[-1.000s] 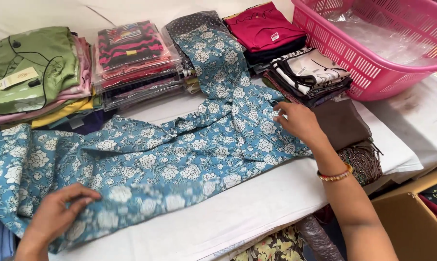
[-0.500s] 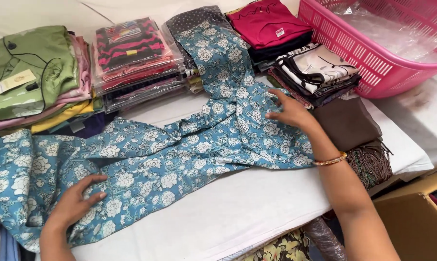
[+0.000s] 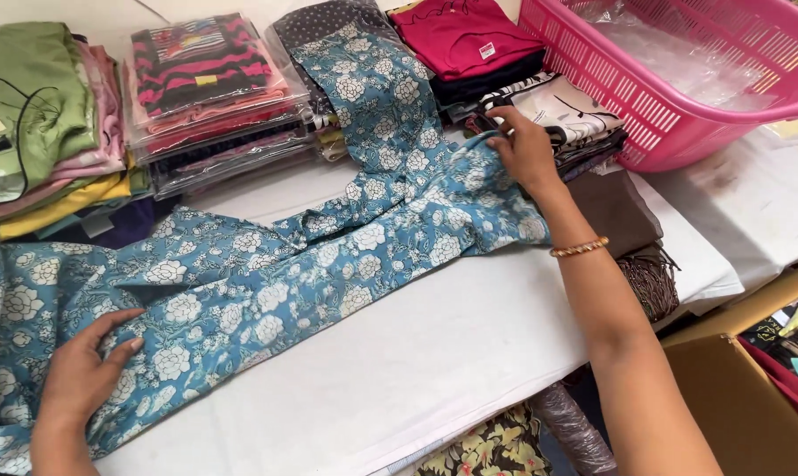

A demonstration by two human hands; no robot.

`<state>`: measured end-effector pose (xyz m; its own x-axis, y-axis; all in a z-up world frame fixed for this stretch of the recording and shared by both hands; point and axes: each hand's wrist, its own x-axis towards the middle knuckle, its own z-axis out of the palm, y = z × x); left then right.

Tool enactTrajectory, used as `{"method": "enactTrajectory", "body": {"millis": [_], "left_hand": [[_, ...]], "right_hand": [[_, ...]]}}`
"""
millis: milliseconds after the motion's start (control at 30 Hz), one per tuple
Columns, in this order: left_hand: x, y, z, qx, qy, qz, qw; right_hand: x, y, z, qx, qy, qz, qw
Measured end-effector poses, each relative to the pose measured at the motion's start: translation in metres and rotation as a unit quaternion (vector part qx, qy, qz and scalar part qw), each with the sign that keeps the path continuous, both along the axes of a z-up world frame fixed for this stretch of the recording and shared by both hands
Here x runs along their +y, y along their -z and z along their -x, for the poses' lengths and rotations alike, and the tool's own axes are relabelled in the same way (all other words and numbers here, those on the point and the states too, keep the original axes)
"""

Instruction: The person folds a blue floral dress on a white table, smoothing the fabric and aligning the edges before folding it into a compact square. The person then folds a small patterned cloth. Stacks of packaged clothes and a pink basket are visible in the background.

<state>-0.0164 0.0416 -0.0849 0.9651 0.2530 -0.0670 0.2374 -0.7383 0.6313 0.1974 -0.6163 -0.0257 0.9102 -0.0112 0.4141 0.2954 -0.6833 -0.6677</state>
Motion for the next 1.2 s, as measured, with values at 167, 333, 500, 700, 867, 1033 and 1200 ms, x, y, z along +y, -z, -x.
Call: {"method": "enactTrajectory", "body": {"millis": [167, 333, 500, 700, 867, 1033, 1200], "left_hand": [[-0.006, 0.001, 0.000, -0.105, 0.039, -0.191, 0.975], [-0.062, -0.032, 0.020, -0.126, 0.148, -0.199, 0.960], [-0.090, 0.023, 0.037, -0.016, 0.387, -0.188, 0.902], [-0.062, 0.022, 0.053, 0.087, 0.219, -0.389, 0.891], [0.004, 0.075, 0.059, 0.050, 0.250, -0.271, 0.928], [-0.009, 0.076, 0.049, 0.199, 0.344, -0.251, 0.883], [-0.127, -0.074, 0.033, 0.039, 0.280, -0.225, 0.932]], "right_hand": [[0.016, -0.003, 0.019, -0.080, 0.007, 0.176, 0.981], [-0.006, -0.019, 0.104, 0.027, -0.106, 0.249, 0.962], [-0.024, 0.007, 0.135, -0.032, -0.122, 0.339, 0.932], [-0.045, 0.008, 0.128, -0.187, -0.024, 0.409, 0.893], [-0.056, 0.001, 0.157, -0.246, -0.013, 0.387, 0.888], [-0.048, 0.009, 0.166, -0.128, -0.014, 0.430, 0.894], [0.007, -0.013, 0.137, -0.120, -0.050, 0.228, 0.965]]}}
